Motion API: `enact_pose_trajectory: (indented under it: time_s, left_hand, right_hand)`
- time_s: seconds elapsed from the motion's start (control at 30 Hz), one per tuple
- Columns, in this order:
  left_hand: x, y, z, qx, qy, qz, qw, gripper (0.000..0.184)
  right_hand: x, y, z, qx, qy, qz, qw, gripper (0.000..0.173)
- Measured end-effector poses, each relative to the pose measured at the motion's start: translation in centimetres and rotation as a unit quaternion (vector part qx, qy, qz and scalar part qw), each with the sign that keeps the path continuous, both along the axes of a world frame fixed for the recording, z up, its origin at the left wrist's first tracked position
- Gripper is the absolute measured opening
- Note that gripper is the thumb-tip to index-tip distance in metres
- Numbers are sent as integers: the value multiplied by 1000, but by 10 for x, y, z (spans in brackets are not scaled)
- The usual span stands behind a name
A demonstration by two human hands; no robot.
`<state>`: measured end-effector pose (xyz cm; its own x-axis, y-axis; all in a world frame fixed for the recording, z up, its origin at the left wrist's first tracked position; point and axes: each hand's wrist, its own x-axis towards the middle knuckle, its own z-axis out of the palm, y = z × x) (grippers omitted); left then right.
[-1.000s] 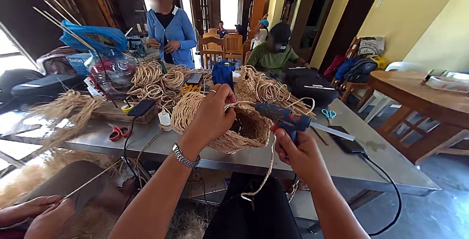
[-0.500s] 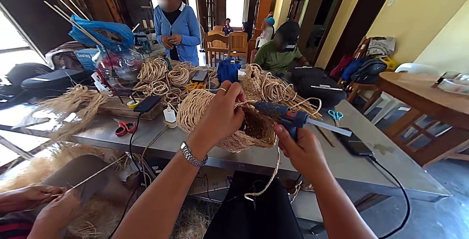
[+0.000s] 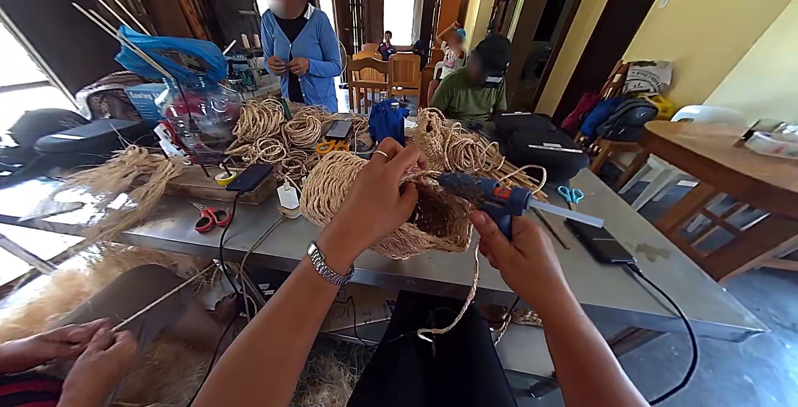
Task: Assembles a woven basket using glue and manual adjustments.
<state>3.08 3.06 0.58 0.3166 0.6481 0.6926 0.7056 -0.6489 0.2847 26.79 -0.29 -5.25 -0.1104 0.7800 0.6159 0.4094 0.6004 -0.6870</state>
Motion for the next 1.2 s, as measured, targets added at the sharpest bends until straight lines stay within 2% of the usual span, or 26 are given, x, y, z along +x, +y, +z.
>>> enact_pose_trajectory:
  time_s: [0.47,0.67,0.87,1.2]
  left_hand:
    - [-6,0,1,29,-13,-24,999,11]
    - [-7,0,0,26,-12,-26,999,27]
    - [-8,1,0,33,-19,-35,999,20]
    - [-15,-4,-1,33,-21,-26,999,21]
  right_hand:
    - [-3,-2,-4,-5,7,10,1000,37]
    - [-8,-2,-4,1,16,36,999,36]
    - [-14,1,-4,17,23,46,999,35]
    - [-20,2,-5,20,-10,29,999,36]
